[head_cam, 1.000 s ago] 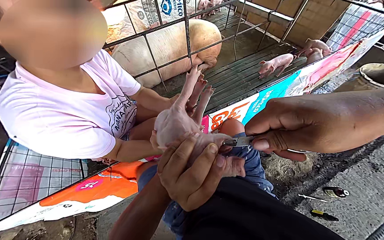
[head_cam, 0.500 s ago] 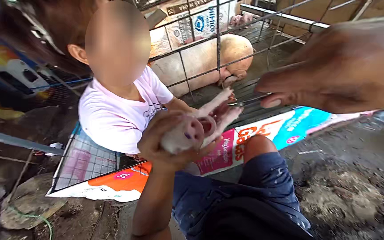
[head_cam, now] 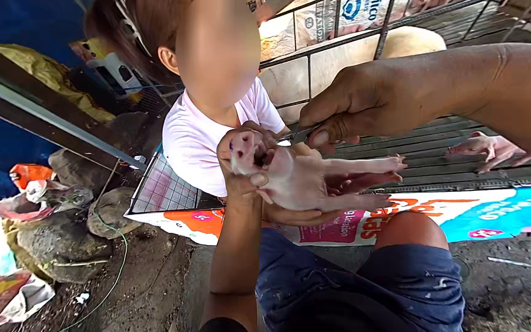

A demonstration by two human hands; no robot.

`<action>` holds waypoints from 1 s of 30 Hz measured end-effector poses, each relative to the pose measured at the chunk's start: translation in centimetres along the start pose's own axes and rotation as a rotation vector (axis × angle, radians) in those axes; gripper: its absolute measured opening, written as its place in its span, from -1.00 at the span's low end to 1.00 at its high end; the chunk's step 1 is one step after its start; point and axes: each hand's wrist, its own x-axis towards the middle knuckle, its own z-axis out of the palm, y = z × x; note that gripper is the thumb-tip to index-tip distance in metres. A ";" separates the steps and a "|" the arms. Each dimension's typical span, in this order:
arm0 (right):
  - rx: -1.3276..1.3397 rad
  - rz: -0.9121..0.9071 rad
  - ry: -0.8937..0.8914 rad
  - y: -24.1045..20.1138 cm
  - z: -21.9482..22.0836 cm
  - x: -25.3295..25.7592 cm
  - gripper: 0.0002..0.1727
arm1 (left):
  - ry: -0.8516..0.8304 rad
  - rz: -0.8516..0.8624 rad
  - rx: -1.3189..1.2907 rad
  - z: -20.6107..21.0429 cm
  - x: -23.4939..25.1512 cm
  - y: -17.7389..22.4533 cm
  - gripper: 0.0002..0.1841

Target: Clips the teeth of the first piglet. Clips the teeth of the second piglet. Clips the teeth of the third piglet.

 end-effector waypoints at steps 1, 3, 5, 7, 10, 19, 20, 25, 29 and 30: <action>0.013 -0.026 -0.014 0.5 0.0 0.5 -0.76 | -0.017 0.008 -0.018 -0.1 0.1 -0.2 -0.56; 0.001 -0.082 -0.029 1.5 -0.2 1.6 -0.77 | -0.038 0.007 -0.037 -0.5 0.2 -0.4 -0.59; 0.006 -0.113 -0.027 2.2 -0.5 2.4 -0.76 | -0.033 -0.019 0.032 -1.0 0.0 -0.3 -0.61; 0.002 -0.164 -0.066 3.1 -1.2 3.2 -0.75 | -0.026 -0.026 0.121 -1.9 -0.4 -0.7 -0.56; 0.042 -0.151 -0.099 3.2 -1.9 4.4 -0.75 | 0.004 -0.074 0.001 -3.7 -1.6 -2.2 -0.61; 0.091 -0.303 -0.212 5.5 -2.8 6.9 -0.76 | -0.115 -0.171 -0.222 -3.3 -0.1 -2.1 -0.72; 0.097 -0.320 -0.214 5.7 -2.8 7.2 -0.76 | -0.114 -0.217 -0.257 -3.9 -0.4 -2.4 -0.72; 0.106 -0.328 -0.220 6.0 -2.6 7.7 -0.77 | -0.091 -0.150 -0.240 -6.2 -2.0 -3.6 -0.78; 0.105 -0.351 -0.226 6.1 -2.7 7.8 -0.75 | -0.078 -0.360 -0.353 -1.8 1.7 -1.8 -0.71; 0.111 -0.357 -0.227 6.2 -2.7 7.8 -0.75 | 0.068 -0.526 -0.376 2.4 5.1 -0.6 -0.60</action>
